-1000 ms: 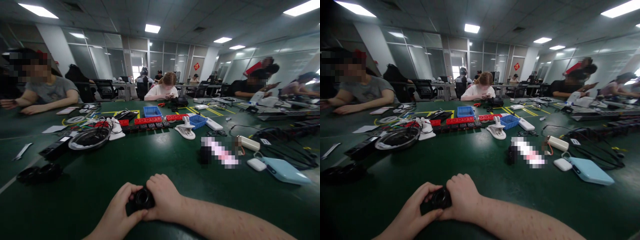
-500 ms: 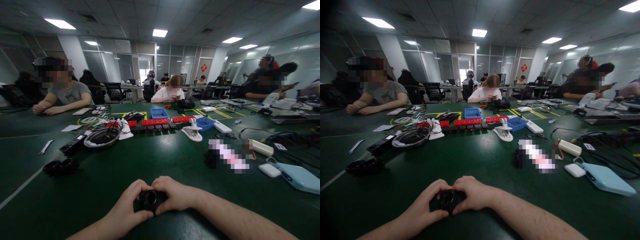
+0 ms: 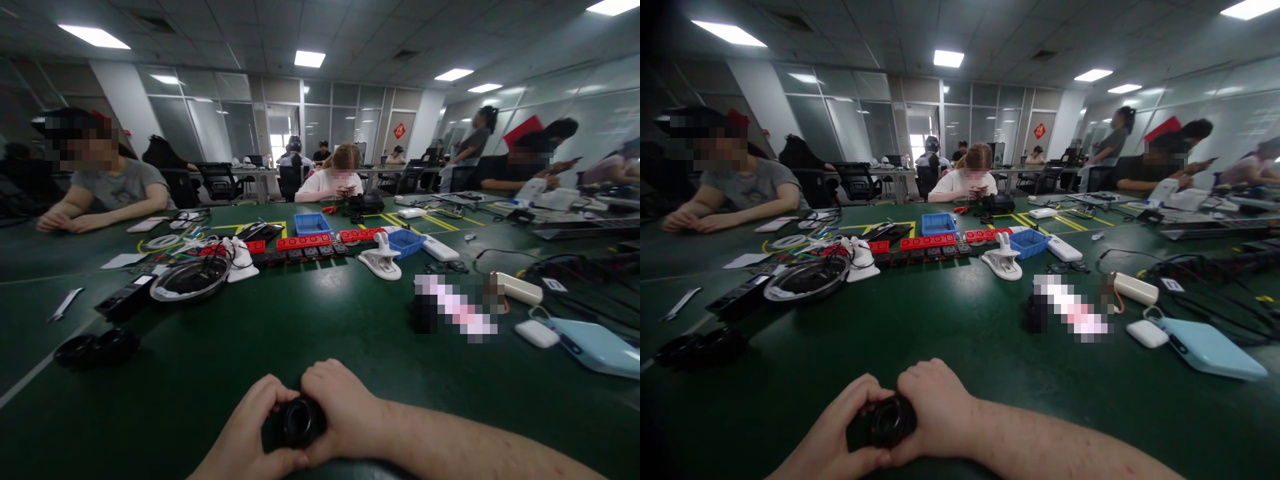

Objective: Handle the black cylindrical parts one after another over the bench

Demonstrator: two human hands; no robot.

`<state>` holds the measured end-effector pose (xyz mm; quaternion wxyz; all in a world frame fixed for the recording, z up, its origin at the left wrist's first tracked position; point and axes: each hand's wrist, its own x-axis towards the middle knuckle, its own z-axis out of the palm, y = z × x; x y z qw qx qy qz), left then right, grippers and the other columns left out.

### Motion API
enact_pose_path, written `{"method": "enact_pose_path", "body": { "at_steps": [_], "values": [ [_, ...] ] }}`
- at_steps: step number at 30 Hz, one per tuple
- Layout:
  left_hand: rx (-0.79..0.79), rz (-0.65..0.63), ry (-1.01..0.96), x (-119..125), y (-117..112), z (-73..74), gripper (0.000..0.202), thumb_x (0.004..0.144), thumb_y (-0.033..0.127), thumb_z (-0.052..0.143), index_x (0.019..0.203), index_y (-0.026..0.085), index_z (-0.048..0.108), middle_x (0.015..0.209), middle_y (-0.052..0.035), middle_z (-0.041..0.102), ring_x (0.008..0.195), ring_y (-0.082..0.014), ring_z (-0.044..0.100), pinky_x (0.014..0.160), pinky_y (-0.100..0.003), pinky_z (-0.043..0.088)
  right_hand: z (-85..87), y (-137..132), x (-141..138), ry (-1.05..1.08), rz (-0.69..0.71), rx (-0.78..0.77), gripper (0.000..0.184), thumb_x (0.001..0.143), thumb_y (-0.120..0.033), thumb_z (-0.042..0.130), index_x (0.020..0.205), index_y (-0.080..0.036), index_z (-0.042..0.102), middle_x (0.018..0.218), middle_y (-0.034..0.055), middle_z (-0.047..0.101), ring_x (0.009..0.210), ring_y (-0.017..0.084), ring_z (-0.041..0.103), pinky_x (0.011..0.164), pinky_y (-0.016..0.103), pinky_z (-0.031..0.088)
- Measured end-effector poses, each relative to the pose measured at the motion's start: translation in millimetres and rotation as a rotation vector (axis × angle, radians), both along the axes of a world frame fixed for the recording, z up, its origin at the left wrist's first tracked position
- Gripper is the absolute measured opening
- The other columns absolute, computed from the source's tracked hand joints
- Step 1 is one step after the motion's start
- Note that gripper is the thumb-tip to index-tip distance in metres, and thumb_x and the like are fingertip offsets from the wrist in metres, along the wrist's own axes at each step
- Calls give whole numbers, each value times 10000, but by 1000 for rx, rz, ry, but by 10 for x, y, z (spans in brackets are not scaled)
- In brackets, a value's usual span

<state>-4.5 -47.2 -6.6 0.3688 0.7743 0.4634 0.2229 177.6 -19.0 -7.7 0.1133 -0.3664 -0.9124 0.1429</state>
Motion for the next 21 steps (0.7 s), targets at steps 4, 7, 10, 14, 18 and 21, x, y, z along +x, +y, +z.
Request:
{"method": "enact_pose_path", "body": {
  "at_steps": [4,7,10,14,18,21],
  "values": [
    [-6,61,23,46,-32,104,243,658,261,685,868,201,579,841,-18,518,795,-219,498,676,-292,409,-10,-72,-85,-44,-164,7,571,453,-627,698,742,-170,517,765,40,583,693,217,525,635,326,376],
    [12,102,16,70,-36,132,228,667,217,670,876,199,579,850,-20,520,814,-223,496,704,-307,408,-3,-90,-102,-19,-208,15,580,479,-647,670,768,-166,521,792,53,581,726,233,524,672,357,380],
    [43,62,-47,55,-11,103,257,683,236,659,924,201,575,860,-25,522,808,-217,492,711,-306,406,25,-38,-33,87,-66,-28,559,542,-591,679,888,-179,529,866,38,580,780,212,526,696,329,381],
    [38,-40,-107,-4,33,46,318,711,287,643,1010,229,552,884,-25,523,793,-205,489,689,-287,405,81,102,103,119,188,-140,438,616,-429,716,939,-183,552,871,12,578,809,176,528,721,282,390],
    [23,-90,-122,-43,52,13,351,739,313,625,1071,265,522,907,-16,514,802,-199,490,681,-279,398,110,187,160,120,271,-181,361,641,-324,724,934,-167,582,857,8,575,801,162,531,738,267,398],
    [21,-92,-116,-54,58,-4,369,734,306,627,1084,278,515,910,-9,502,805,-196,487,683,-278,394,124,199,170,125,283,-216,374,646,-311,722,966,-173,587,890,16,575,833,174,530,767,285,394]
  ]
}}
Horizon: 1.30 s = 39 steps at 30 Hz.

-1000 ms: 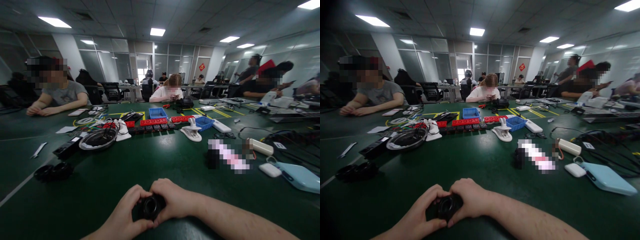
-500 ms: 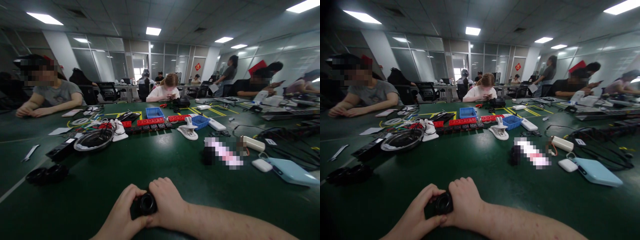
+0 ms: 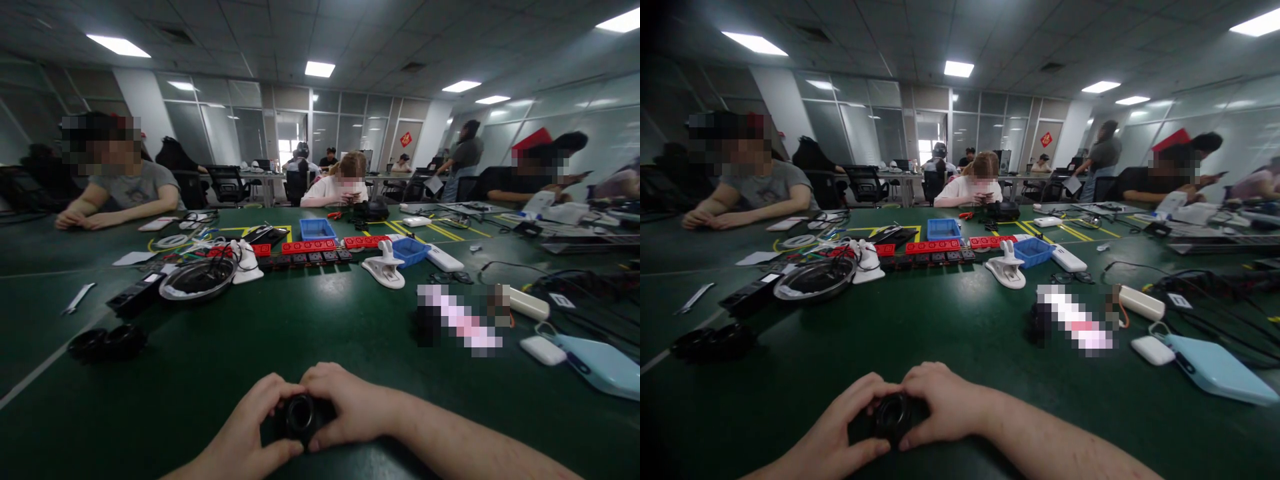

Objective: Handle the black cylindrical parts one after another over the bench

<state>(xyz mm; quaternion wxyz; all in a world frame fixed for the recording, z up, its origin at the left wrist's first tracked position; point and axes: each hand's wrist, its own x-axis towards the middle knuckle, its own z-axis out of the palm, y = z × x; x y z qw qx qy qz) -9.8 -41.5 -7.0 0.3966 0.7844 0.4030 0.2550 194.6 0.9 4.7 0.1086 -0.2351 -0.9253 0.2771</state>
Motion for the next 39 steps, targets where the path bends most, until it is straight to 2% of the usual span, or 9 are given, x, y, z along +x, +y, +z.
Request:
{"method": "enact_pose_path", "body": {
  "at_steps": [6,11,16,19,23,26,31,33,39],
  "values": [
    [-19,-7,48,-7,14,2,376,693,262,642,1053,262,534,884,-6,490,789,-195,483,664,-273,388,11,11,16,29,10,-73,355,683,-338,696,987,-182,601,939,28,579,871,184,528,798,302,383],
    [-44,6,60,17,15,56,379,672,211,645,1035,254,546,894,-4,489,793,-190,477,670,-268,381,-17,20,-11,34,-27,-92,335,638,-377,729,875,-171,611,825,-6,569,788,156,522,732,260,383],
    [-20,37,56,41,-4,50,357,631,280,699,952,208,560,852,-3,475,764,-189,464,641,-260,373,-52,-39,-80,-18,-174,-46,457,512,-463,772,801,-180,561,755,-31,521,701,141,481,654,249,359],
    [-19,119,65,61,-25,41,340,593,245,719,885,193,552,834,5,469,749,-181,456,631,-251,373,-91,-126,-169,-71,-316,30,518,432,-516,778,735,-175,533,733,-24,513,666,147,462,615,257,345],
    [4,215,49,105,-67,89,294,597,182,686,852,186,541,818,10,470,749,-175,460,651,-256,379,-131,-238,-259,-73,-499,127,530,449,-519,767,767,-163,537,792,21,547,713,187,484,632,294,362],
    [17,231,44,125,-99,140,278,622,176,669,875,185,554,823,7,486,752,-177,472,654,-259,383,-97,-248,-231,-38,-431,108,574,500,-508,752,924,-175,556,899,39,565,801,211,504,700,322,381],
    [81,125,54,112,-133,148,310,714,248,640,1013,222,562,890,-8,515,786,-184,489,669,-268,395,23,-153,-72,-14,-183,-5,428,568,-368,768,910,-162,614,891,25,584,848,198,521,765,305,402],
    [112,90,54,99,-139,134,360,730,276,635,1074,236,538,922,-14,521,797,-186,494,679,-271,403,45,-125,-24,15,-114,-34,424,593,-307,761,963,-159,617,925,27,588,883,195,522,802,301,399],
    [153,-11,14,54,-166,133,430,771,392,584,1165,254,482,1076,-44,504,924,-218,497,742,-294,437,39,-78,31,32,-42,-81,452,608,-287,744,1023,-171,609,1004,34,563,958,206,503,853,319,391]
  ]
}}
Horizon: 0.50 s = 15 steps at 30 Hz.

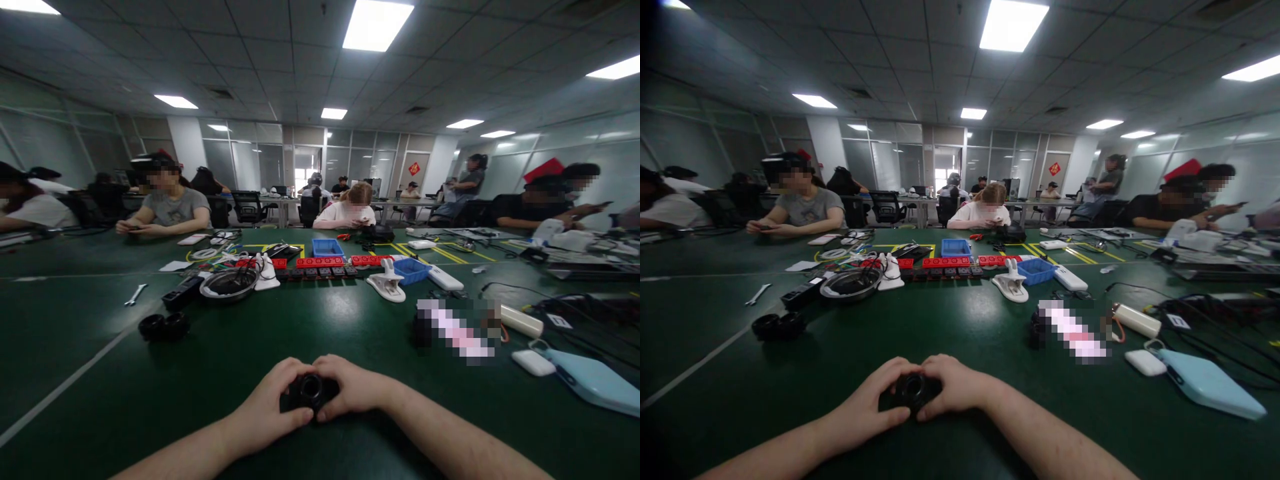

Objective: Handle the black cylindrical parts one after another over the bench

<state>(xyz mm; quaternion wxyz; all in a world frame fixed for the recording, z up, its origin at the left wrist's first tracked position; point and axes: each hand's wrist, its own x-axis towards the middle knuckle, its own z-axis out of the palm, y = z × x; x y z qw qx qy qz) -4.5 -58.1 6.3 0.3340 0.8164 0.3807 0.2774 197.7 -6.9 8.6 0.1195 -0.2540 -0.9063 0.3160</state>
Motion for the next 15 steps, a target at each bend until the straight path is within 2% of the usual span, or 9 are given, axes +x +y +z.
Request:
{"method": "enact_pose_path", "body": {
  "at_steps": [5,10,15],
  "values": [
    [65,-7,-22,-31,10,18,434,782,348,589,1192,253,481,1142,-60,498,1039,-237,465,900,-353,383,11,36,24,25,39,-33,402,657,-255,709,1034,-169,603,973,30,581,927,194,512,830,313,398],
    [27,15,0,-40,60,49,385,737,243,654,1112,247,566,997,-32,551,930,-202,515,833,-307,410,33,47,3,28,74,-47,367,674,-214,694,1028,-162,612,931,22,587,886,182,515,795,298,395],
    [-44,62,22,-31,78,60,386,679,228,718,1044,241,595,923,-9,543,852,-186,517,755,-280,412,30,49,-19,-15,-27,-83,321,609,-197,740,909,-152,633,811,-7,562,817,173,512,719,269,396]
  ]
}}
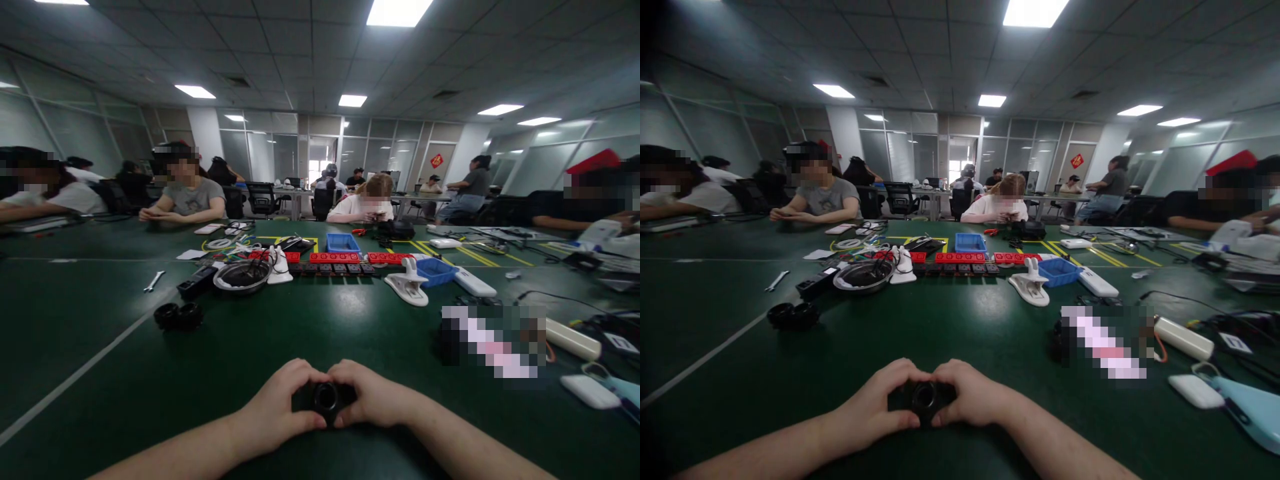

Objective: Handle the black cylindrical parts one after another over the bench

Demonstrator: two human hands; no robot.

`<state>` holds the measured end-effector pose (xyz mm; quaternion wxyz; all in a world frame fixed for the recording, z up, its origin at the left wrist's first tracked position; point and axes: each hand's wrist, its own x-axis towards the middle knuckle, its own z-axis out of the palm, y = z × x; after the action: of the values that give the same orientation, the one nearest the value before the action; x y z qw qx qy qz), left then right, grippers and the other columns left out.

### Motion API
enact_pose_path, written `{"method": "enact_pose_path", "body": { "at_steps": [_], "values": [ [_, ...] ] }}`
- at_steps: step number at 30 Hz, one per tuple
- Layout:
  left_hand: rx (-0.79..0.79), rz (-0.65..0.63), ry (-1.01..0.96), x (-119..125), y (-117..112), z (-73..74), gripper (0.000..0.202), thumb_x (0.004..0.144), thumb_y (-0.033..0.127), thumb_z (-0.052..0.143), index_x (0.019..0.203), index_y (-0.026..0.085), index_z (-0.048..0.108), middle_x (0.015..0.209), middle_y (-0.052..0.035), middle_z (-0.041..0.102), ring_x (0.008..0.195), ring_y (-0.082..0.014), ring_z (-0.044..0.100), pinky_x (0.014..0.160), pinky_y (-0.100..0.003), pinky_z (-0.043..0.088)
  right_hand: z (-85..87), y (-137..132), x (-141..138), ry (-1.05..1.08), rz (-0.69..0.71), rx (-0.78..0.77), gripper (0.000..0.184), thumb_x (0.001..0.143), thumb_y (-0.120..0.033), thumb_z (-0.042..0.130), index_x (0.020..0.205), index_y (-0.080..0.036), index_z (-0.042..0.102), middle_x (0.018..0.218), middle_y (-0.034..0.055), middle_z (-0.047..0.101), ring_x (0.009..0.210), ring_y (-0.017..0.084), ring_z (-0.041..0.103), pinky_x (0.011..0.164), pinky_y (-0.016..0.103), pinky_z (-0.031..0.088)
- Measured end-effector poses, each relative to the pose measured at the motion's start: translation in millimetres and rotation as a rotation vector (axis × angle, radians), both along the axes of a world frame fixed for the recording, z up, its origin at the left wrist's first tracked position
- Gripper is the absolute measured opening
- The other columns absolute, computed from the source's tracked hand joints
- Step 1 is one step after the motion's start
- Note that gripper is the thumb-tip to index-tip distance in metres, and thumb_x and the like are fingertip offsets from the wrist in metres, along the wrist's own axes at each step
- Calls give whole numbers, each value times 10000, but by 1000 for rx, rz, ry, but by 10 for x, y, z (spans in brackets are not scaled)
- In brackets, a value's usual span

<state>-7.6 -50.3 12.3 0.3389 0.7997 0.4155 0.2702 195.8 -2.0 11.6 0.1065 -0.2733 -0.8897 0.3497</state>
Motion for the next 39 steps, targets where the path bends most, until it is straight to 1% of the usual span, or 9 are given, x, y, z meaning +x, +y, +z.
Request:
{"method": "enact_pose_path", "body": {
  "at_steps": [5,9,14,16,18,20,25,33,39],
  "values": [
    [-33,41,35,42,-13,-26,401,638,234,743,1007,216,585,897,-7,533,818,-184,506,698,-261,404,-12,-27,-17,-56,-122,-43,386,535,-268,784,865,-167,611,797,-17,517,772,159,501,646,235,382],
    [-36,102,44,81,-35,-47,391,618,228,750,966,203,575,888,-7,542,815,-186,508,697,-266,407,-77,-126,-112,-132,-268,94,477,426,-420,806,738,-168,549,731,-21,514,679,155,474,569,237,338],
    [-11,223,75,106,-34,-57,345,610,226,733,908,188,562,878,-11,546,821,-199,513,712,-291,417,-141,-282,-254,-224,-475,318,418,529,-473,728,710,-172,502,748,26,560,694,194,492,638,309,349],
    [-1,235,73,100,-27,-45,330,612,231,723,898,182,567,870,-12,550,821,-203,517,716,-297,418,-133,-298,-260,-189,-436,341,446,540,-499,719,769,-168,526,812,45,570,763,222,499,701,344,354],
    [9,208,60,81,-20,-25,332,619,228,712,916,182,572,874,-13,552,827,-202,518,724,-295,419,-110,-280,-229,-109,-347,274,507,556,-510,718,890,-170,546,882,49,568,813,227,497,737,352,361],
    [13,145,49,57,-17,-4,357,621,207,703,953,189,573,889,-12,552,823,-192,519,716,-281,422,-73,-237,-173,-52,-236,163,529,559,-442,750,973,-179,552,913,38,563,841,217,494,755,339,372],
    [21,30,45,30,-24,25,400,626,147,666,1008,211,566,921,-7,548,815,-171,523,676,-243,424,19,-122,-47,-30,-63,6,405,566,-214,773,926,-161,595,887,12,554,842,188,493,746,291,391],
    [38,-5,11,40,-54,59,387,651,174,658,1025,212,571,962,-24,551,907,-202,507,803,-301,416,-24,-50,-32,-22,10,27,334,581,-239,772,860,-162,607,820,-10,537,798,172,492,726,273,382],
    [6,23,51,40,-59,51,393,652,192,676,1032,224,581,923,-19,531,859,-197,511,752,-291,424,-50,-59,-41,-42,-27,57,338,584,-311,764,828,-155,591,783,-12,527,744,160,487,654,254,370]
  ]
}}
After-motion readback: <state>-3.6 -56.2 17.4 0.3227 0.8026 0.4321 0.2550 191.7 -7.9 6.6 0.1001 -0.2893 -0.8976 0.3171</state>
